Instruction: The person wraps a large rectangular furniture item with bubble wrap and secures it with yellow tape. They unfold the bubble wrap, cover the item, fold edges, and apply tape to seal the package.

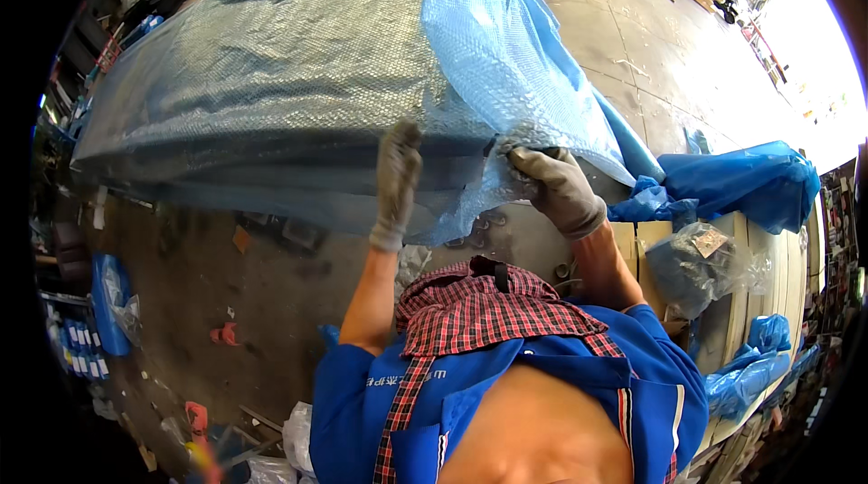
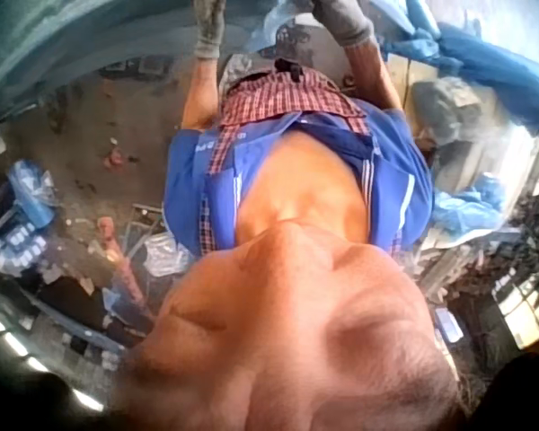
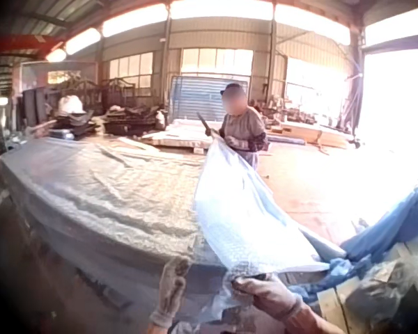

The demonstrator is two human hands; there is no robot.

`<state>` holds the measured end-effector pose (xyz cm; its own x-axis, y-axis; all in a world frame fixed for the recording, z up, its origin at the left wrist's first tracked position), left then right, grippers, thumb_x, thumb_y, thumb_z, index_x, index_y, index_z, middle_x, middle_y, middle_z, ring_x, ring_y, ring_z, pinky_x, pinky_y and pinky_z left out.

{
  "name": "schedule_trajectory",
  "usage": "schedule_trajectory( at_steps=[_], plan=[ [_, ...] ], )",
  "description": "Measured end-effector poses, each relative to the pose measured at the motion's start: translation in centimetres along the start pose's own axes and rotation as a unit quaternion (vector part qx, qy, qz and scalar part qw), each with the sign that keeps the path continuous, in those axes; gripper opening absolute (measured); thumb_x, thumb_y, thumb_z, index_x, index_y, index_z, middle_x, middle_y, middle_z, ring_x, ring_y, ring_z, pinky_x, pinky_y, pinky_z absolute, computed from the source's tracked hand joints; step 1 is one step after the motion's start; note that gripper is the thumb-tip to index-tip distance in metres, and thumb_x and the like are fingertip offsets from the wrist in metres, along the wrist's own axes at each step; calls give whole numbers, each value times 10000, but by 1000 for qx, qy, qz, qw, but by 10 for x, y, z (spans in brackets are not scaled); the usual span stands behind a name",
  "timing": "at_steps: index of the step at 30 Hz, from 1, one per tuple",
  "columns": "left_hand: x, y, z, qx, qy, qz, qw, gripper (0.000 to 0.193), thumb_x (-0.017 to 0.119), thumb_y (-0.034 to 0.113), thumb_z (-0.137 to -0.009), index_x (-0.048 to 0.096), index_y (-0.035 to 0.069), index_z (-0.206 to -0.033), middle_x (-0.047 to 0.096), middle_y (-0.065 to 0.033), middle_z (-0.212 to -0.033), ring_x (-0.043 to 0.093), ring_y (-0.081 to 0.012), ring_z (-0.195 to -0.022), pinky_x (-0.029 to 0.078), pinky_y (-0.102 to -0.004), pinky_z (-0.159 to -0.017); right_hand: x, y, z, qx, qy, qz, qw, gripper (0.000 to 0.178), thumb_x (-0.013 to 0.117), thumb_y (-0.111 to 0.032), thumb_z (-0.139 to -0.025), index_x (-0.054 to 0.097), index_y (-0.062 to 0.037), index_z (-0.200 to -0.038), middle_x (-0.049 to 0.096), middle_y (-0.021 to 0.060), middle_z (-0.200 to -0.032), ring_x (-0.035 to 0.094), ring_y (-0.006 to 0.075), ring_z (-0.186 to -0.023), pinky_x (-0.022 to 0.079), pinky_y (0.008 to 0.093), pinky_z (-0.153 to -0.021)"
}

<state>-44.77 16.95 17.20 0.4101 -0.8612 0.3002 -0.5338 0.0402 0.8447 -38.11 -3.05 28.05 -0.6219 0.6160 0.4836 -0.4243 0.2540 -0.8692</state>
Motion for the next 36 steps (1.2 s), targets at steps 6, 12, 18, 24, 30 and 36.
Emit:
schedule_trajectory(
  at_steps=[6, 12, 18, 24, 30, 36],
  plan=[
    [40, 26, 54, 2, -77, -208, 975, 648, 692, 253, -826, 383, 10, -1341, 594, -156, -1114, 603, -289, -978, 500, -358, -828, 57, 29, -13, 46, -89, 153, 983, 135, 625, -109, -875, 668, -16, -963, 645, -14, -870, 552, 58, -756, 458, 237, -673],
    [14, 16, 52, 59, 2, -252, 966, 438, 562, 18, -829, 487, -25, -1259, 609, -219, -1125, 629, -331, -1002, 499, -351, -847, 39, 54, -4, -25, -29, -105, 994, 225, 611, -167, -880, 620, -38, -1064, 626, 18, -938, 581, 135, -846, 475, 289, -801],
    [1, 30, 76, -18, -15, -236, 971, 455, 507, -19, -806, 485, -42, -1260, 587, -231, -1174, 595, -342, -1080, 468, -356, -907, -28, 70, 24, -8, 155, -295, 943, 327, 630, -253, -853, 585, -98, -1137, 656, 70, -1083, 617, 246, -1004, 472, 428, -923],
    [-19, 40, 82, 29, -42, -267, 962, 475, 634, 106, -845, 481, -68, -1260, 611, -183, -1112, 619, -227, -981, 479, -309, -858, 19, 128, 51, 108, 159, -307, 932, 358, 602, -301, -900, 544, -123, -1204, 614, 67, -1163, 590, 239, -1072, 478, 431, -929],
    [-19, 65, 67, 78, -7, -331, 941, 551, 688, 71, -802, 460, -73, -1282, 622, -172, -1069, 639, -240, -878, 508, -312, -752, 60, 131, 50, 68, 53, -270, 959, 392, 538, -305, -946, 477, -74, -1256, 563, 73, -1216, 543, 226, -1125, 403, 432, -1019],
    [-13, 53, 111, 47, 29, -248, 967, 315, 584, 29, -869, 531, -33, -1174, 654, -153, -880, 632, -176, -717, 501, -282, -661, 43, 92, 63, -38, 73, -281, 956, 368, 528, -301, -944, 503, -75, -1234, 591, 81, -1182, 563, 220, -1087, 442, 424, -960]
  ],
)
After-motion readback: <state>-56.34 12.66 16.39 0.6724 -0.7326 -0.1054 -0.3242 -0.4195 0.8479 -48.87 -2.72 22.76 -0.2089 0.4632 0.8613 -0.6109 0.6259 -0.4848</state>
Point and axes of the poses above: each hand's wrist, its own z-axis away from the middle knuckle, its own x-axis out of the palm, y = z × x, the point moved 2 cm from there along -z, towards the middle knuckle
